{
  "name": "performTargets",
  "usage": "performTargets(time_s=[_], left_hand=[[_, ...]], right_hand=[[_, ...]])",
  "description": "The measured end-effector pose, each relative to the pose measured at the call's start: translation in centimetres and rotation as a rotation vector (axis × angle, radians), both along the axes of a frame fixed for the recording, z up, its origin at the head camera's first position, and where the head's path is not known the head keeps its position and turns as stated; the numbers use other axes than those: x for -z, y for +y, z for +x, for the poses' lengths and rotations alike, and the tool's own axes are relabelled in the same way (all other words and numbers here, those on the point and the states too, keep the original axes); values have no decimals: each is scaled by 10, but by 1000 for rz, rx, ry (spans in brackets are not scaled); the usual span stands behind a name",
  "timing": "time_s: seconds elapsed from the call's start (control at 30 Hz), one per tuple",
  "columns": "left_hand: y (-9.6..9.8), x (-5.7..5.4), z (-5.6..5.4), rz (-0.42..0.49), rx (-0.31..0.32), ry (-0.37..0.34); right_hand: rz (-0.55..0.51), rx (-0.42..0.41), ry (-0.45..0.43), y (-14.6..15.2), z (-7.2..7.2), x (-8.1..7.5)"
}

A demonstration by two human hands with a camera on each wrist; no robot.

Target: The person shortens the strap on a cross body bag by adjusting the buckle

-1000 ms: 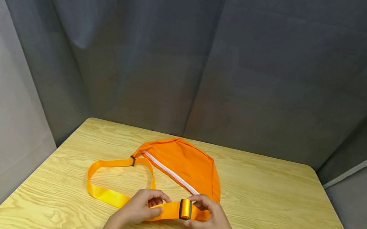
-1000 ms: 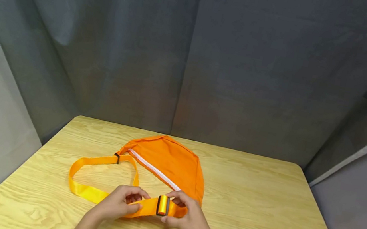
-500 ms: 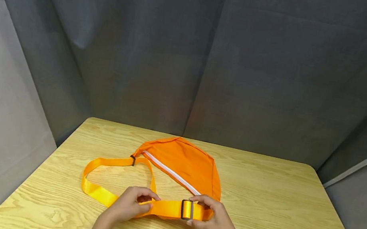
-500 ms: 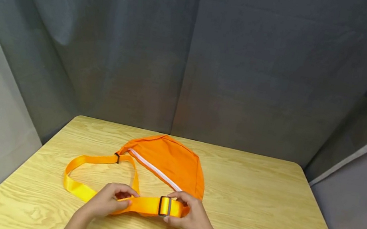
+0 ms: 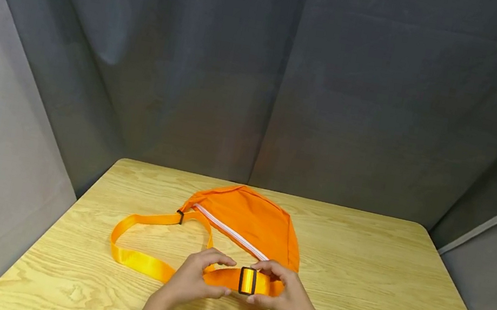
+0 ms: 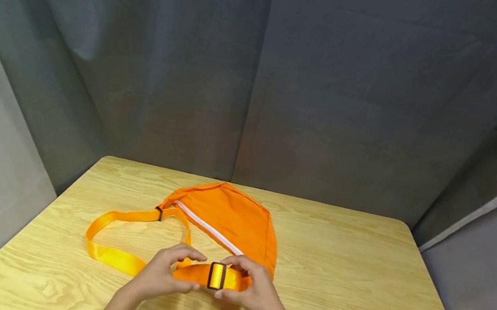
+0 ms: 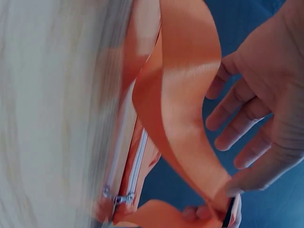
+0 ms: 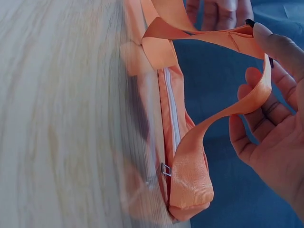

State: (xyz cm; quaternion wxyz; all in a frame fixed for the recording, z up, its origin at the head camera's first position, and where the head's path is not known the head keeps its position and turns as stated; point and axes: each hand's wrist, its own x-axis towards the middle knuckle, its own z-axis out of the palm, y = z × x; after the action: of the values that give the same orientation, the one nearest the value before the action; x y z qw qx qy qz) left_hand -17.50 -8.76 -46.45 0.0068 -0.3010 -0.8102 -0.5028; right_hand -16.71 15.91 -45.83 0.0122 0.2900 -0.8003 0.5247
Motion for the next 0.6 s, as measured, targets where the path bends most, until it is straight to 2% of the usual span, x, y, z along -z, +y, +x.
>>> performTargets(time_s=[0.1,0.2,0.33,0.43,0.6], left_hand=[[8,-6,3,41,21,21],[15,-18,10,82,37,55],[19,-33,17,97,34,68],[20,-36,18,85,21,58],[20,-36,17,78,34,46]], right_hand=[[0,0,-15,-4,5,-11],[-4,-7,-6,-8,11,-22],[-6,-20,29,-10,13,-27],[-14,-28,46,-12,13,-27],[-15,-25,52,-12,13,-23]])
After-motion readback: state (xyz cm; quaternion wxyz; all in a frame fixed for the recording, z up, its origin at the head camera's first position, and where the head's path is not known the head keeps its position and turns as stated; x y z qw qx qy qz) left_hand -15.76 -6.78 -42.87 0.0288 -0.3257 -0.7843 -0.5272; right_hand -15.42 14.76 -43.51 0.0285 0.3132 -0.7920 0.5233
